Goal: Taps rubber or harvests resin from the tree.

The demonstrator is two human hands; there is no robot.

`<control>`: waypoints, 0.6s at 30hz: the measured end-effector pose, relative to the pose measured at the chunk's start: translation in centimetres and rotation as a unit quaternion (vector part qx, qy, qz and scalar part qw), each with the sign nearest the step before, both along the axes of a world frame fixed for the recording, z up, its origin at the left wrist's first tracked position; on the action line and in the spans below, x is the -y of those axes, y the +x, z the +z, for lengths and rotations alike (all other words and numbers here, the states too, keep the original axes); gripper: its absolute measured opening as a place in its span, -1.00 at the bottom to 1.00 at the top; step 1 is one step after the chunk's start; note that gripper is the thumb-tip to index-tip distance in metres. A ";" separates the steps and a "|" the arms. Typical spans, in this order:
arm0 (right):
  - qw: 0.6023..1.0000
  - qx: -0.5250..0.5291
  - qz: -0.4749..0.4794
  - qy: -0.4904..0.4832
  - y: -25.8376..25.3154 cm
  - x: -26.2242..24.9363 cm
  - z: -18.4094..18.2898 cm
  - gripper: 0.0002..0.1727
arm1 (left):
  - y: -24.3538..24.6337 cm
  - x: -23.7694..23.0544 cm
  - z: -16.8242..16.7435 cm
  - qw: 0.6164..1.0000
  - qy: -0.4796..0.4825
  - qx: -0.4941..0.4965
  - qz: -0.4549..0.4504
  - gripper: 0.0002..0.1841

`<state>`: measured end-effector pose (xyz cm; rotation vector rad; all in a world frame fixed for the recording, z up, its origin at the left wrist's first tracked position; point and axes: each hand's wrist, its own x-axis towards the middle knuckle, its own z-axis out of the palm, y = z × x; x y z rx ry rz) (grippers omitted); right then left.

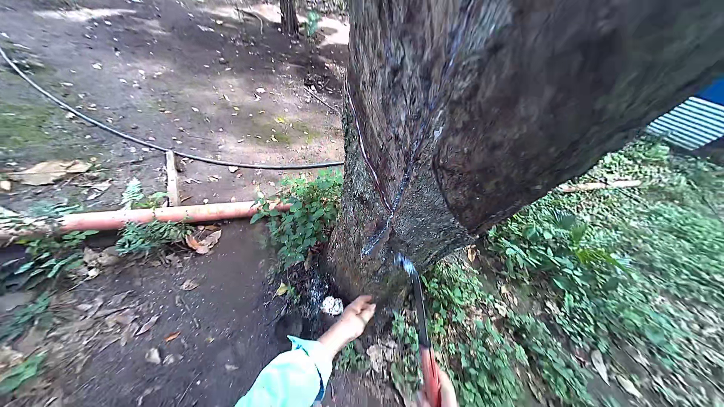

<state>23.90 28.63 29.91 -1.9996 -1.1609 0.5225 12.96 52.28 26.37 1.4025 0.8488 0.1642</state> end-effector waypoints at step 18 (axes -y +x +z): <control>0.997 0.067 -0.040 -0.011 -1.8 -7.2 8.6 -0.15 | 2.6 2.5 14.2 0.980 -0.028 0.194 -0.026 -0.38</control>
